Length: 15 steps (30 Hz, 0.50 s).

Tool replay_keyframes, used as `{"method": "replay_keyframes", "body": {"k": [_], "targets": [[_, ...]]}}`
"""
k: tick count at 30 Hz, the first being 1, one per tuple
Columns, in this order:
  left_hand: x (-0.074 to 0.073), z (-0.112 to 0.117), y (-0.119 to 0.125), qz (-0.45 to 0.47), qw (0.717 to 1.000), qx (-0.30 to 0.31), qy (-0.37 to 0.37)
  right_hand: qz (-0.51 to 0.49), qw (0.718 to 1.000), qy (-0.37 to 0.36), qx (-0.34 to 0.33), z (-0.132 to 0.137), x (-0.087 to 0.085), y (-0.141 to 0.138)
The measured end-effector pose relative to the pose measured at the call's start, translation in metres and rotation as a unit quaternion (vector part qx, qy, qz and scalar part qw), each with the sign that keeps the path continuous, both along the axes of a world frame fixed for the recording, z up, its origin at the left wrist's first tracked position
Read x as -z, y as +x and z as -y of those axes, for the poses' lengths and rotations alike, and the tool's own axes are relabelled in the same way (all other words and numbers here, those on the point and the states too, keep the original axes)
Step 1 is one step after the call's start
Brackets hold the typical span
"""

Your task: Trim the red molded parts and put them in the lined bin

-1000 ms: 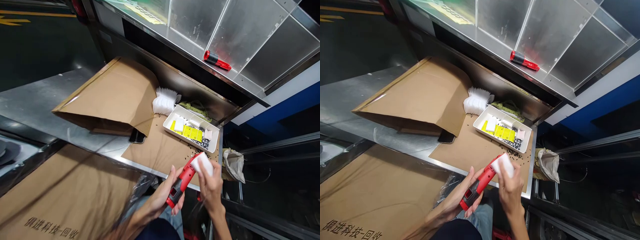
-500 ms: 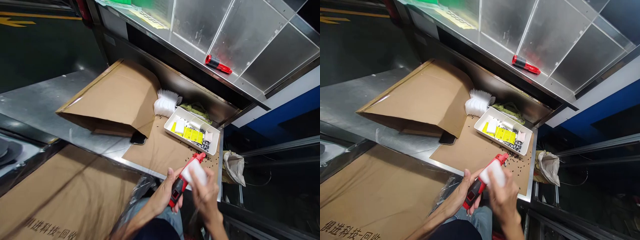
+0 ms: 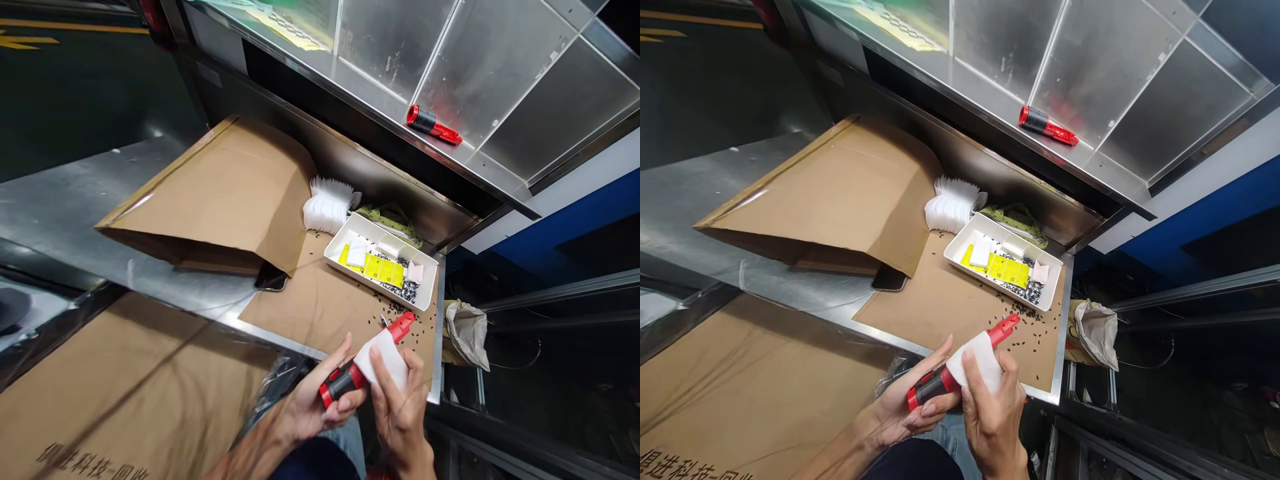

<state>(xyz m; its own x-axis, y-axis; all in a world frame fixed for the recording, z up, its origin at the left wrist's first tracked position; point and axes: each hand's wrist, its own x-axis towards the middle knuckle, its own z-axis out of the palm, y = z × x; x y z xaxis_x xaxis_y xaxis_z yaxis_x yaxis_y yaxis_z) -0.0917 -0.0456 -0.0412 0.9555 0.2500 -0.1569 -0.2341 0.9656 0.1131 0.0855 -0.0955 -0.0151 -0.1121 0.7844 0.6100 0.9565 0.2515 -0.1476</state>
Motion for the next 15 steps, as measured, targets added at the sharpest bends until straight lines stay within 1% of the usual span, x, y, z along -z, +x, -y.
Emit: {"method": "replay_keyframes", "body": {"k": [1,4,5,8,9,10,12,13,14,15], "targets": [[0.0029,-0.0012,-0.0002,0.014,1.0,0.012,-0.017,-0.001,1.0,0.002,0.005,0.0003,0.0001,-0.0006],[0.0097,-0.0042,0.0001,0.048,0.997,0.04,-0.037,-0.012,0.997,0.02,0.07,0.0017,0.0014,-0.0027],[0.0107,-0.005,0.0003,0.056,0.997,0.045,-0.04,-0.013,0.998,0.016,0.066,0.0028,0.0016,-0.004],[0.009,-0.0073,0.0005,0.076,0.994,0.05,-0.053,-0.001,1.0,-0.026,-0.015,0.0046,-0.0001,-0.0058],[0.0076,-0.008,0.0003,0.075,0.994,0.05,-0.058,0.005,0.999,-0.032,-0.022,0.0038,-0.0015,-0.0044],[0.0061,-0.0087,0.0001,0.073,0.994,0.048,-0.061,0.008,0.999,-0.034,-0.004,0.0022,-0.0031,-0.0021],[0.0041,-0.0097,-0.0004,0.064,0.995,0.04,-0.058,0.006,0.997,-0.025,0.069,-0.001,-0.006,0.0024],[0.0039,-0.0098,-0.0005,0.057,0.996,0.039,-0.051,0.0,0.996,-0.018,0.089,-0.0015,-0.0069,0.0029],[0.0041,-0.0094,-0.0005,0.048,0.997,0.037,-0.041,-0.005,0.997,-0.019,0.081,-0.0009,-0.0074,0.0018],[0.0044,-0.0087,-0.0004,0.033,0.998,0.034,-0.029,-0.006,0.999,-0.024,0.047,0.0005,-0.0074,-0.0008]]}}
